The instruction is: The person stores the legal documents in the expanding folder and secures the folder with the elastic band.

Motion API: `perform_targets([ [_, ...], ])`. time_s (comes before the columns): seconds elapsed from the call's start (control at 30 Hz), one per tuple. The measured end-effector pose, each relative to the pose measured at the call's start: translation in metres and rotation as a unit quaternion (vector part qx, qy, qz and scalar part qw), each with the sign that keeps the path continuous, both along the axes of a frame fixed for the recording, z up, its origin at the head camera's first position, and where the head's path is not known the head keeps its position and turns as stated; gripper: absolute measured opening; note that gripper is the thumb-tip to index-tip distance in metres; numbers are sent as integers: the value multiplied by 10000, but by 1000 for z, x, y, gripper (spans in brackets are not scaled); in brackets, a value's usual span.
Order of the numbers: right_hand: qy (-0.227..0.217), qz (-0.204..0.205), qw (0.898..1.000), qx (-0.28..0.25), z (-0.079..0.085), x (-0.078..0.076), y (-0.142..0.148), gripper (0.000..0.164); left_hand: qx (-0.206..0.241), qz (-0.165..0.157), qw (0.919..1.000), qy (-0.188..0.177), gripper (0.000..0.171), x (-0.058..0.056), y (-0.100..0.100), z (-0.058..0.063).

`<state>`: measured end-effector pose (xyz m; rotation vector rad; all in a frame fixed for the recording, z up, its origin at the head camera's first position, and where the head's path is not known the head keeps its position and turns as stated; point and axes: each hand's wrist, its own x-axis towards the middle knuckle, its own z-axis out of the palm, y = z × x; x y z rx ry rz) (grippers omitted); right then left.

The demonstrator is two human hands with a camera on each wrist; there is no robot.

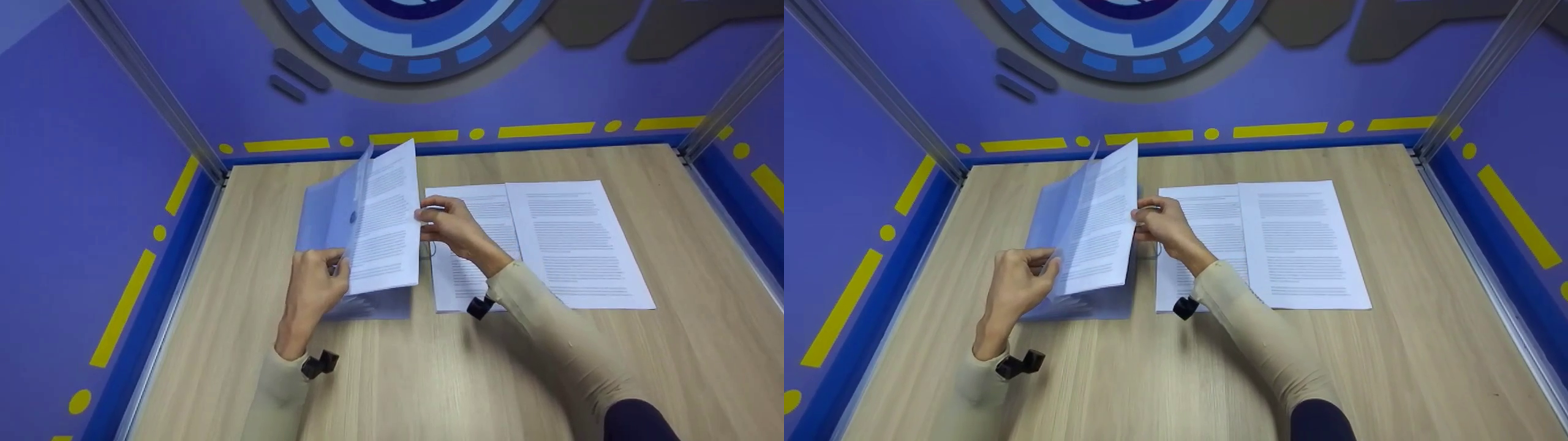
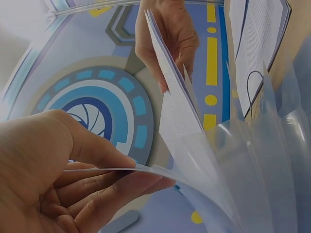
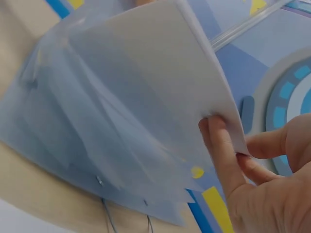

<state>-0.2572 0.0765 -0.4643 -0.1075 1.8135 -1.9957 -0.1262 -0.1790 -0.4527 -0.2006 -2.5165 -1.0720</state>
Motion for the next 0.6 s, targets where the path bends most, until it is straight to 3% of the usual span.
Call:
perform_targets([
  [0.23, 723, -405, 9919, 959, 6, -5, 4, 29, -57, 65, 9999, 55, 19, 0, 1, 1],
  [0.6, 901, -180, 9879, 1253, 6, -9, -2, 24, -157, -4, 9997, 211, 19, 0, 1, -1],
])
